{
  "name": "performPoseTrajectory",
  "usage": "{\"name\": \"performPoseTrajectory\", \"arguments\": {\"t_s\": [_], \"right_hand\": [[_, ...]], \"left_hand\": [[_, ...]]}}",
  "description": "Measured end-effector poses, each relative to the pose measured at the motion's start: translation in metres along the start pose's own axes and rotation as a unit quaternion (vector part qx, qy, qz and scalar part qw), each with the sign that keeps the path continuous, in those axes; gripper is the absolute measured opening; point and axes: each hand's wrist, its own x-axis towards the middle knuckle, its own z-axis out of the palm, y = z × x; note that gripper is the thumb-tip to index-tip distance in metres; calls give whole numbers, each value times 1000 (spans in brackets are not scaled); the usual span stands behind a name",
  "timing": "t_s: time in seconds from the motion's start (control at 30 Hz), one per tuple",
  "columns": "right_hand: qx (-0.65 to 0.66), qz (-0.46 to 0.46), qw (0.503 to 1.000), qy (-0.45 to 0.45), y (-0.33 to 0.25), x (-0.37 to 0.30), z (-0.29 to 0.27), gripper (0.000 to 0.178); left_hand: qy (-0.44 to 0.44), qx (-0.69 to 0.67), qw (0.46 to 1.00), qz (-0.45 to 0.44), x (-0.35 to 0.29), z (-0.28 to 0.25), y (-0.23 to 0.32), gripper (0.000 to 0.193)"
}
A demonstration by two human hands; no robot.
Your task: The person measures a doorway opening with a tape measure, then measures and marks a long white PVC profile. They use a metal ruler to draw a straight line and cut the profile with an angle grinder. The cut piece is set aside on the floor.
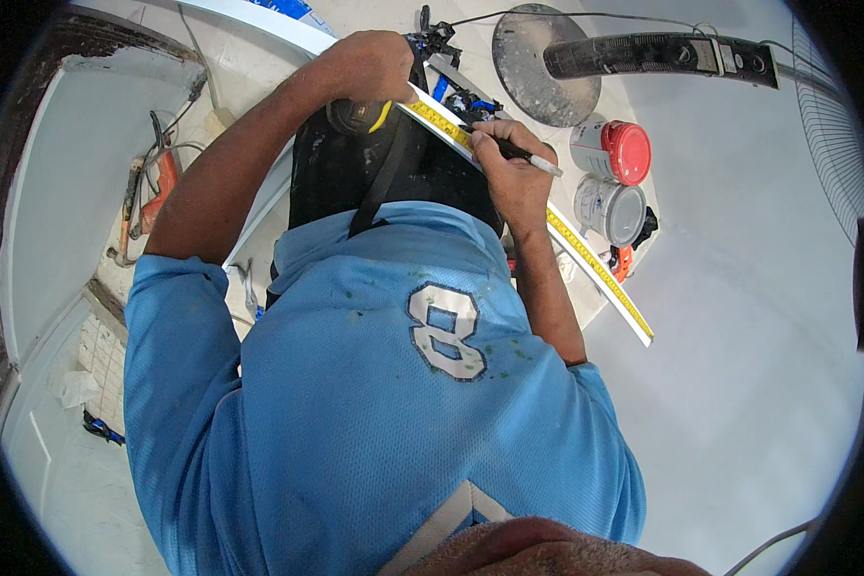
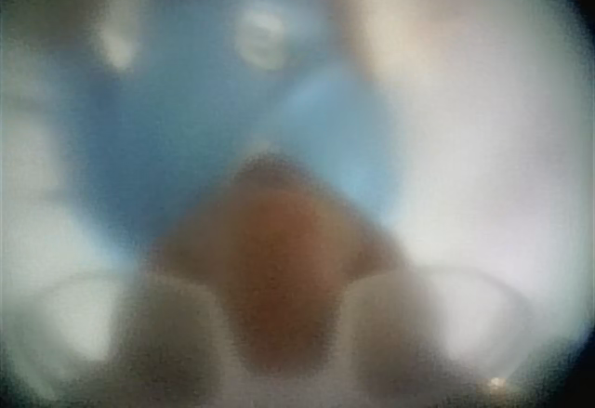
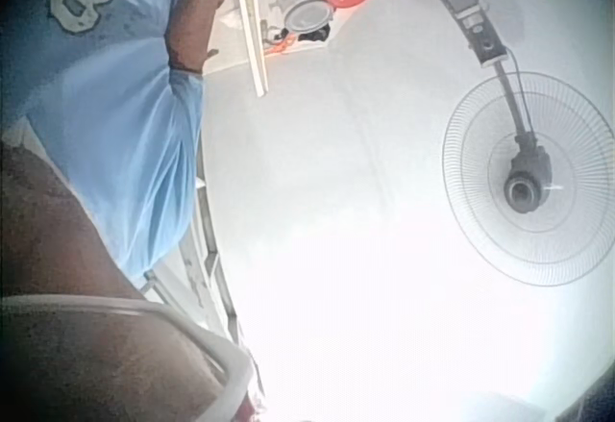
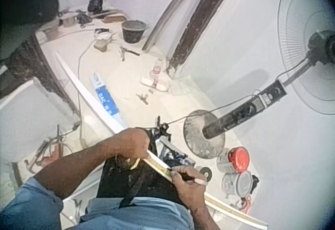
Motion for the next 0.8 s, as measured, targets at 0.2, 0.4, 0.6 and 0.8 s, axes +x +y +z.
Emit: {"name": "performPoseTrajectory", "arguments": {"t_s": [0.2,0.4,0.6,0.8], "right_hand": [[12,13,1000,-4,-5,0,1,19],[-1,8,1000,2,-1,1,2,19],[17,54,998,11,0,1,3,13],[13,40,999,9,1,1,3,12]], "left_hand": [[34,1,999,35,0,8,-9,37],[17,15,999,41,-2,2,-5,34],[13,22,999,34,-4,-3,2,35],[15,12,1000,2,-2,1,-1,36]]}}
